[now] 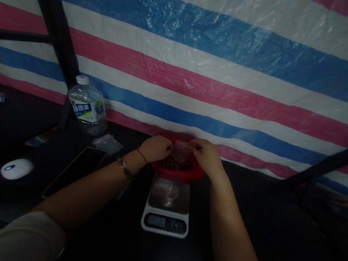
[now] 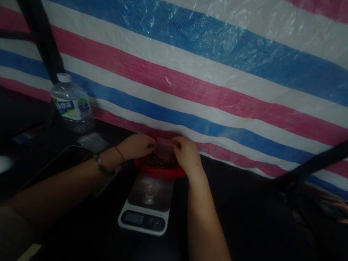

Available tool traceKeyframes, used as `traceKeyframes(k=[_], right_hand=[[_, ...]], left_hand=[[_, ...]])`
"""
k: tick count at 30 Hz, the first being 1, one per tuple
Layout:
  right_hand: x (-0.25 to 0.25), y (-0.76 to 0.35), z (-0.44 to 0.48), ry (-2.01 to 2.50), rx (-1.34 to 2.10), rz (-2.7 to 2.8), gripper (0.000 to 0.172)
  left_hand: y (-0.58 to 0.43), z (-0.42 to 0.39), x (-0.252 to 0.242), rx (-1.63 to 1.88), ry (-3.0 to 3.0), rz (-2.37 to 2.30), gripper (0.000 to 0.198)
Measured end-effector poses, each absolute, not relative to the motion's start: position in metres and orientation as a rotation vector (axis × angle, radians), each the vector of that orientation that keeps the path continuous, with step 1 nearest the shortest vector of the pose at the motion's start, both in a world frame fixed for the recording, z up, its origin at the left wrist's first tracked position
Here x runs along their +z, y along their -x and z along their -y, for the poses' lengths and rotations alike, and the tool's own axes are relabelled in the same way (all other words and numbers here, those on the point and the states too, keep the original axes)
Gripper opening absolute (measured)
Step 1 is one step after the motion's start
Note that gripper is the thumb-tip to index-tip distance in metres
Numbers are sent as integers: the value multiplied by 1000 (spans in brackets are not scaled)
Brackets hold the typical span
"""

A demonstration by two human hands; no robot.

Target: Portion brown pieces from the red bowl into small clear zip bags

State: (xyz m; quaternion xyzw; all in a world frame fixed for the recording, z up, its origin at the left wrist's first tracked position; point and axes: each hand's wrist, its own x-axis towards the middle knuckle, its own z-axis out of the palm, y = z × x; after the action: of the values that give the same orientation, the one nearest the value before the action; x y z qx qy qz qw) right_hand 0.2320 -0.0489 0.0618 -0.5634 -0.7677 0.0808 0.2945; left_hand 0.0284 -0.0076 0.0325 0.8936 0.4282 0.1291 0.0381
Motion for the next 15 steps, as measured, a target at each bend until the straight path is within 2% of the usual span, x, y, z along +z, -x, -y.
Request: traceKeyframes(k=[5, 9, 15], right_hand=[[62, -230, 51, 1580, 239, 2188, 19], [63, -236, 51, 1605, 252, 2080, 19], [68, -242, 51, 1546, 349, 1904, 17]], left_hand=[[-29, 8, 33, 395, -2701, -1321, 22], [-29, 6, 36, 507, -2582, -1307, 21], [-28, 3, 36, 705, -2277, -1104, 32]])
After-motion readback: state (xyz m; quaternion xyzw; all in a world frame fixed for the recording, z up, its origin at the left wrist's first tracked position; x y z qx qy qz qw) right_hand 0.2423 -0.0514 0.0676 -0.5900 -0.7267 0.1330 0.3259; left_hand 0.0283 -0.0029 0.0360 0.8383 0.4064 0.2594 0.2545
